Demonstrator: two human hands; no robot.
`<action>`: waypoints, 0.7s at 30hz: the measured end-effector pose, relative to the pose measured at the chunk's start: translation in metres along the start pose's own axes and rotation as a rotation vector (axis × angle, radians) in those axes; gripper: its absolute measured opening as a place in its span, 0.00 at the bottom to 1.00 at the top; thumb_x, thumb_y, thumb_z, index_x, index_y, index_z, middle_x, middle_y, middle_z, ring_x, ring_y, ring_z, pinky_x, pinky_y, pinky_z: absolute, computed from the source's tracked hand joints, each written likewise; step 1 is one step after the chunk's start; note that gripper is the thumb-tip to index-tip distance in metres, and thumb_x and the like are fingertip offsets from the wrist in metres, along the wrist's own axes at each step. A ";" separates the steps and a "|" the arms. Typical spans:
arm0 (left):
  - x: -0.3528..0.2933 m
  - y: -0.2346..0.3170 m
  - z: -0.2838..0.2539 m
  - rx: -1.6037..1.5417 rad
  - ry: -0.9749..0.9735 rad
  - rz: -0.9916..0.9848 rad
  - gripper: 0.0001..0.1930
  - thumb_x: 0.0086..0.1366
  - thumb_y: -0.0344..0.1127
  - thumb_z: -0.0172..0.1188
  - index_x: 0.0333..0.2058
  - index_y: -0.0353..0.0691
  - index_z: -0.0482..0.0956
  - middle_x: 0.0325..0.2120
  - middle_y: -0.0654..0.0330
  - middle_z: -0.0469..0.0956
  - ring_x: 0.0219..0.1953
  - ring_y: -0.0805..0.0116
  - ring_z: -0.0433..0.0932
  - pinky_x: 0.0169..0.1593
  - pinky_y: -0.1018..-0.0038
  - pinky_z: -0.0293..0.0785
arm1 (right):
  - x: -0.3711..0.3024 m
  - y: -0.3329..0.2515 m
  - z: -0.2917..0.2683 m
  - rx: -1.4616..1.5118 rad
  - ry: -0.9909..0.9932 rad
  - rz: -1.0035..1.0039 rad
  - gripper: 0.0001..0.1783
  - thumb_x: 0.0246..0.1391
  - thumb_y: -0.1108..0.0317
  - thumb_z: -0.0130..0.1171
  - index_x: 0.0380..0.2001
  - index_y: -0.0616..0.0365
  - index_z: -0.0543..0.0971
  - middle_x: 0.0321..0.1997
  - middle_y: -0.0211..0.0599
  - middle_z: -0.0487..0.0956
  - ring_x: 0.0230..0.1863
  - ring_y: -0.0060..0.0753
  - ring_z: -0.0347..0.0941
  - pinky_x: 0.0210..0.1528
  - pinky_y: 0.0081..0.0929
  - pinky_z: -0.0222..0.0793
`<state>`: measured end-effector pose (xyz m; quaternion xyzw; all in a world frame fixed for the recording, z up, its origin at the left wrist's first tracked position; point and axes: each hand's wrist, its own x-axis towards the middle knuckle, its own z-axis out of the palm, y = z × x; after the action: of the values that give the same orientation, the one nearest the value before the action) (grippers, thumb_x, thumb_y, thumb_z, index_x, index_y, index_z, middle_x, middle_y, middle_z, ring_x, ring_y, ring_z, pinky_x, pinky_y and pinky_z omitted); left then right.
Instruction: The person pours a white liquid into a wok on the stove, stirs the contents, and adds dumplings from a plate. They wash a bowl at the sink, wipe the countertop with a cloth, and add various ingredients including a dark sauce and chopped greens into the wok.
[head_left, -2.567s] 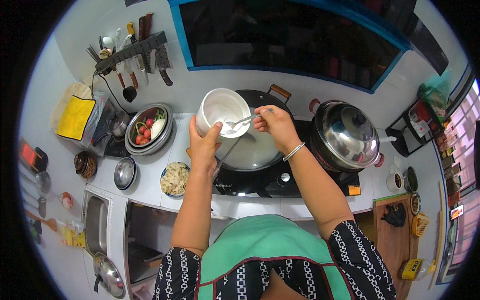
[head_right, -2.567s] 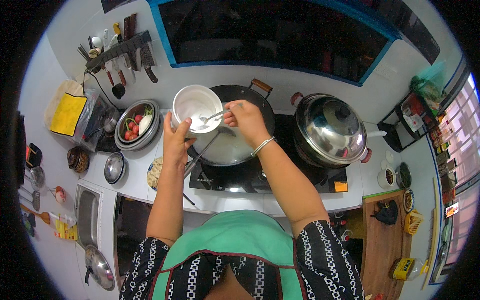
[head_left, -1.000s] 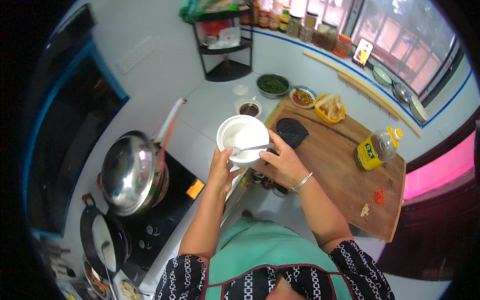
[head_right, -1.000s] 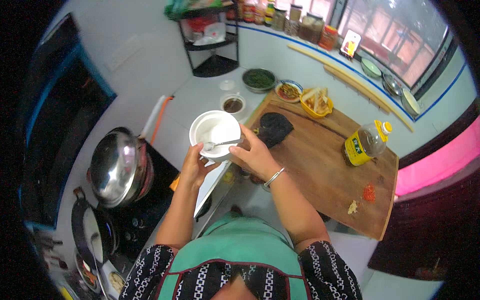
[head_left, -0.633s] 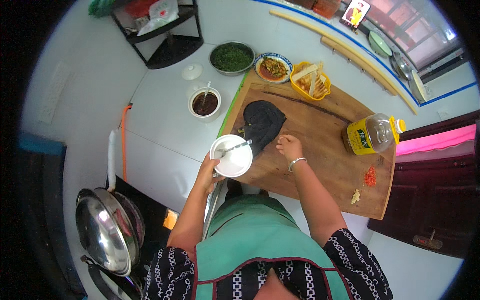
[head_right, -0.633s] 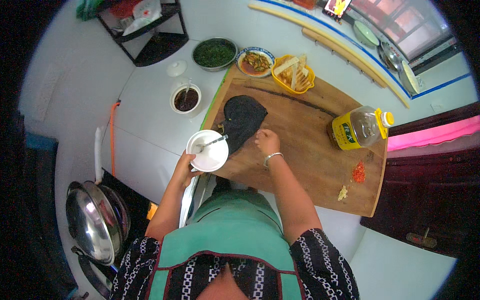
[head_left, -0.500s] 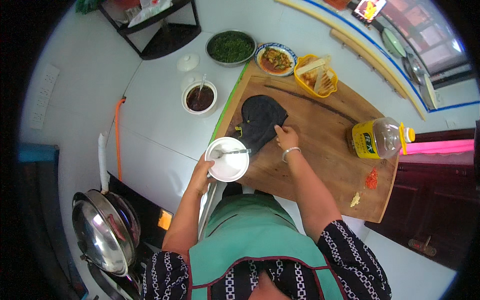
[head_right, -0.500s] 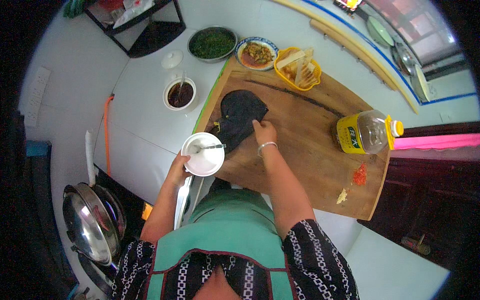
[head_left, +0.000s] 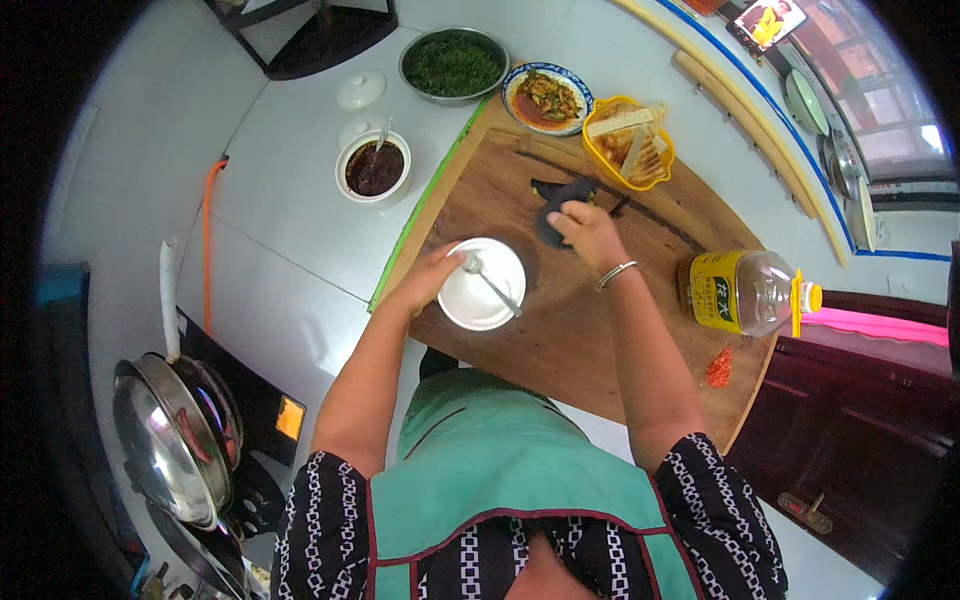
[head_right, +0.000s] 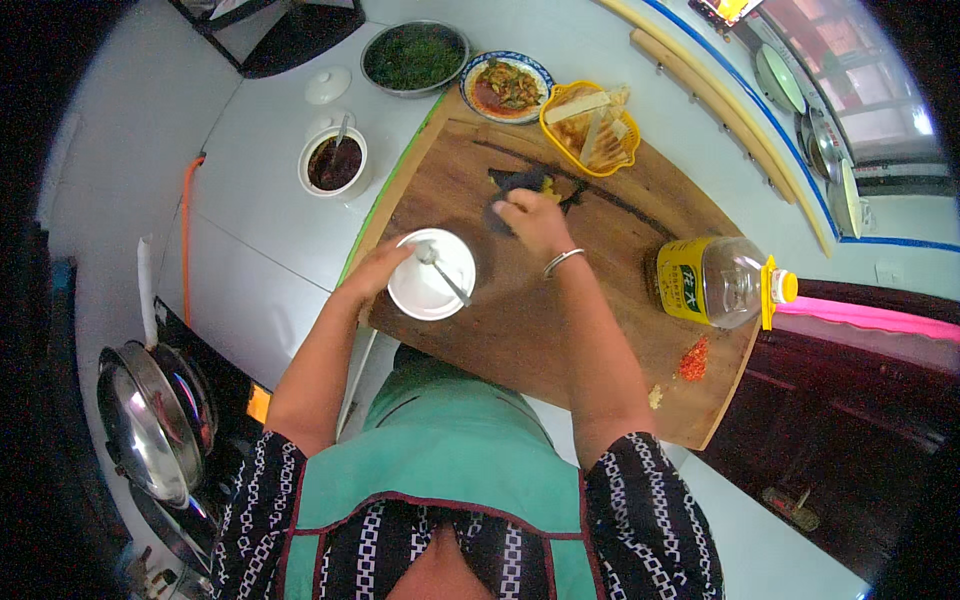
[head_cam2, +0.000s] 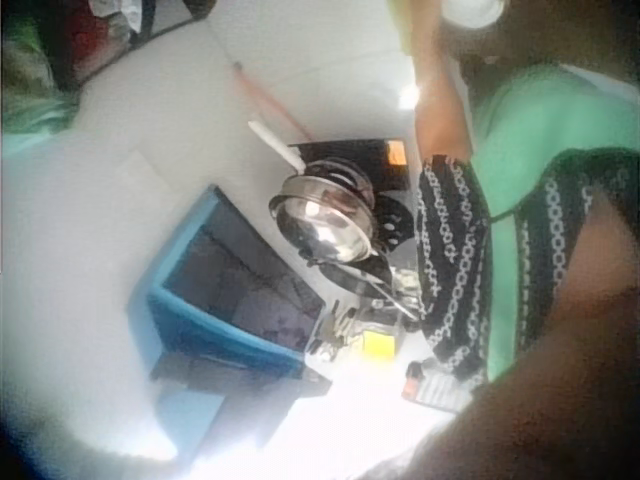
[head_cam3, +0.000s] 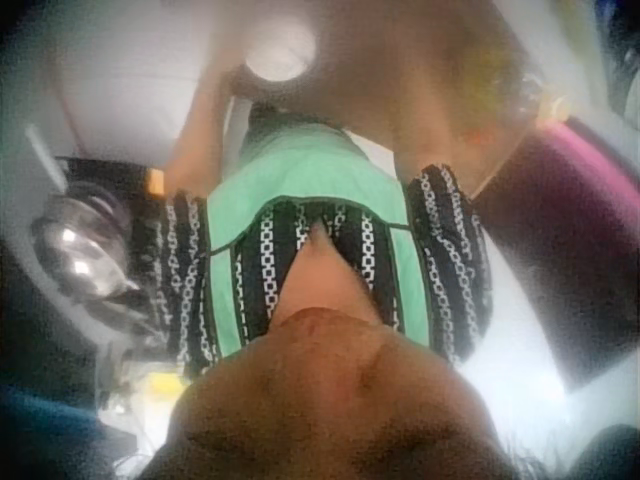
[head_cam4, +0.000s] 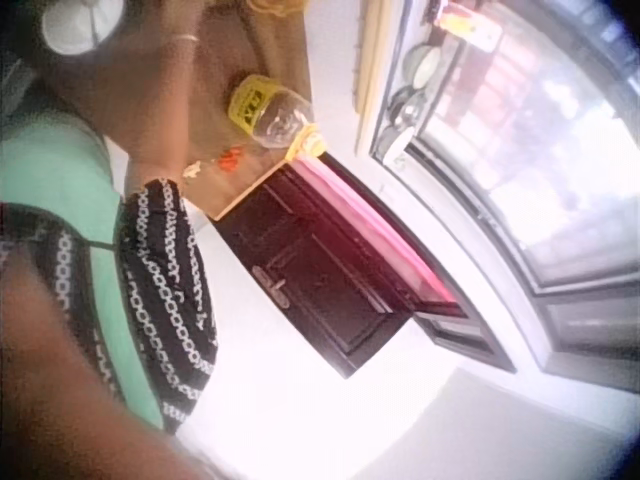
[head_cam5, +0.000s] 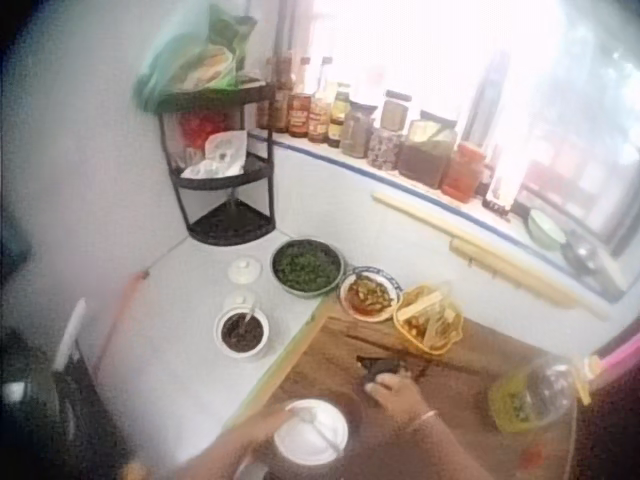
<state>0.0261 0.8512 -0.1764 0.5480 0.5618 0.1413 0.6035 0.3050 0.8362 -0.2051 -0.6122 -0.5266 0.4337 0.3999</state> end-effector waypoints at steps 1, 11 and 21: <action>0.004 0.005 0.003 0.035 0.020 -0.003 0.26 0.63 0.48 0.49 0.55 0.37 0.67 0.48 0.54 0.73 0.50 0.67 0.70 0.53 0.74 0.65 | -0.001 -0.001 0.011 0.029 -0.074 -0.008 0.14 0.50 0.63 0.57 0.22 0.63 0.69 0.21 0.36 0.65 0.24 0.24 0.62 0.30 0.26 0.62; 0.037 -0.016 0.005 0.228 0.243 0.156 0.26 0.66 0.50 0.42 0.41 0.30 0.75 0.38 0.42 0.76 0.44 0.52 0.75 0.48 0.66 0.67 | 0.030 -0.038 0.077 -0.348 -0.201 -0.758 0.06 0.40 0.73 0.59 0.27 0.57 0.78 0.35 0.38 0.73 0.39 0.43 0.70 0.42 0.34 0.68; 0.035 -0.025 0.008 0.231 0.262 0.254 0.24 0.66 0.49 0.40 0.39 0.33 0.76 0.36 0.40 0.75 0.42 0.44 0.74 0.46 0.60 0.67 | 0.043 -0.046 0.083 -0.614 -0.307 -0.684 0.14 0.38 0.67 0.63 0.29 0.56 0.71 0.32 0.39 0.73 0.38 0.46 0.71 0.38 0.39 0.67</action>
<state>0.0335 0.8662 -0.2171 0.6569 0.5744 0.2206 0.4358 0.2150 0.8877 -0.1912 -0.4223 -0.8543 0.1873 0.2382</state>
